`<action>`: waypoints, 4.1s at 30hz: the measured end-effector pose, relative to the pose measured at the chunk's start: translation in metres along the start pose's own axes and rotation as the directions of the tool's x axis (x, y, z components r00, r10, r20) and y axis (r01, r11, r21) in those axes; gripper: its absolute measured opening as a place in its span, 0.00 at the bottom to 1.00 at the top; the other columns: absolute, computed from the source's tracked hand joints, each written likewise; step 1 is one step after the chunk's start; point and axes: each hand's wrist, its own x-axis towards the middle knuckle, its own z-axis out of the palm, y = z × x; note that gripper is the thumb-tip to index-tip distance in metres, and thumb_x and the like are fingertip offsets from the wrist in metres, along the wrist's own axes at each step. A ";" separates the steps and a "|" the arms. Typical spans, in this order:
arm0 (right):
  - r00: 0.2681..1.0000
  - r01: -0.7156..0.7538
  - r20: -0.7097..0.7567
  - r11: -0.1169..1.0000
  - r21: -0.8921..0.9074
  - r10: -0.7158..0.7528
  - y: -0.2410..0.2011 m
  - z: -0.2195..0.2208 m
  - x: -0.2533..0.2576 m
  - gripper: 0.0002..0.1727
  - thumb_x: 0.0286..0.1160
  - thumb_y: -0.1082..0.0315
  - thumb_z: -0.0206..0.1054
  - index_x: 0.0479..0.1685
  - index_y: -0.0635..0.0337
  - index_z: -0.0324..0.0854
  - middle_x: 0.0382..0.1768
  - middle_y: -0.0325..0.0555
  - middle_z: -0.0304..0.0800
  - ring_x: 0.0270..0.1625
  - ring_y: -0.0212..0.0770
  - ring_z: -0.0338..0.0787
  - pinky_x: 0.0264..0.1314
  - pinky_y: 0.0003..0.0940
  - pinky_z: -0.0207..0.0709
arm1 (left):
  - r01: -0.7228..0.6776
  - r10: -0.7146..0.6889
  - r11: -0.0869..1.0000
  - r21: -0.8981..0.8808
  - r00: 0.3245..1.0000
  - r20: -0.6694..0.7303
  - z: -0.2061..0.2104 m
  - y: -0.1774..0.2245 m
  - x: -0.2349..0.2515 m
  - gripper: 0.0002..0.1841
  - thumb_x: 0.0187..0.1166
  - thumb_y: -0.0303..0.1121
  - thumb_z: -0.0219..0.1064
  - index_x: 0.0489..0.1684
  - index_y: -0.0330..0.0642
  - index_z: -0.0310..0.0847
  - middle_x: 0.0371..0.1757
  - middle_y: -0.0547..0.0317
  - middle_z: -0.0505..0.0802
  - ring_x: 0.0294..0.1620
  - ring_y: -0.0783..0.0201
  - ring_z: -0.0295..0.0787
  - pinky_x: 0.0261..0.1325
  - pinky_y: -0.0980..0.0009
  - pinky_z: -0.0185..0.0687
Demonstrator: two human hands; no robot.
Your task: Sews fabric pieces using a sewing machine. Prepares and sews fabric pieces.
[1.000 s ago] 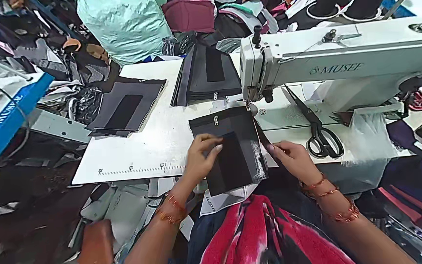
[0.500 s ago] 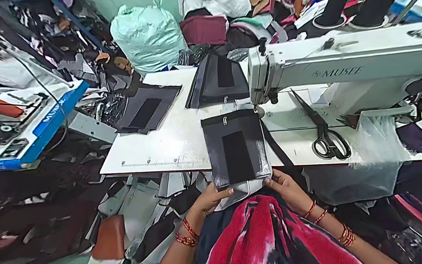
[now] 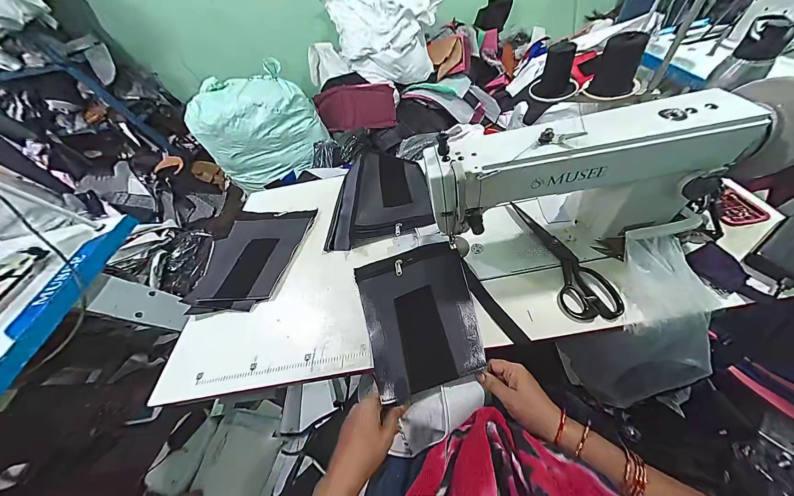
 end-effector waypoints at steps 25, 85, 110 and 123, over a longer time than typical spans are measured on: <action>0.998 -0.016 0.066 0.999 -0.044 0.019 -0.003 -0.006 0.001 0.13 0.85 0.62 0.62 0.38 0.63 0.85 0.25 0.36 0.79 0.28 0.25 0.76 0.35 0.25 0.70 | -0.564 0.641 0.624 0.541 0.765 0.058 0.052 0.098 0.048 0.36 0.79 0.35 0.61 0.90 0.33 0.59 0.94 0.48 0.64 0.95 0.44 0.52 0.90 0.33 0.42; 0.936 0.034 -0.345 0.994 -0.109 -0.070 -0.073 -0.037 0.105 0.15 0.78 0.77 0.63 0.58 0.71 0.87 0.48 0.55 0.93 0.44 0.32 0.89 0.53 0.27 0.81 | -0.356 0.326 0.914 0.197 0.930 0.167 -0.005 0.178 0.121 0.17 0.82 0.33 0.60 0.51 0.25 0.86 0.59 0.35 0.87 0.62 0.44 0.86 0.69 0.50 0.78; 0.995 0.008 -0.079 0.837 -0.548 -0.061 -0.097 -0.040 0.093 0.20 0.81 0.78 0.56 0.68 0.71 0.84 0.61 0.69 0.86 0.65 0.57 0.85 0.73 0.43 0.73 | -0.526 0.509 0.828 0.197 0.851 0.131 0.011 0.154 0.109 0.22 0.77 0.36 0.58 0.50 0.22 0.88 0.72 0.26 0.78 0.76 0.36 0.75 0.78 0.50 0.70; 0.974 0.060 -0.087 0.614 -0.787 -0.208 -0.082 -0.014 0.088 0.18 0.76 0.83 0.57 0.61 0.79 0.83 0.62 0.74 0.82 0.56 0.63 0.91 0.57 0.45 0.86 | -0.722 0.771 0.634 0.278 0.617 -0.157 -0.003 0.134 0.144 0.19 0.67 0.20 0.61 0.54 0.33 0.92 0.67 0.43 0.91 0.68 0.40 0.88 0.67 0.47 0.84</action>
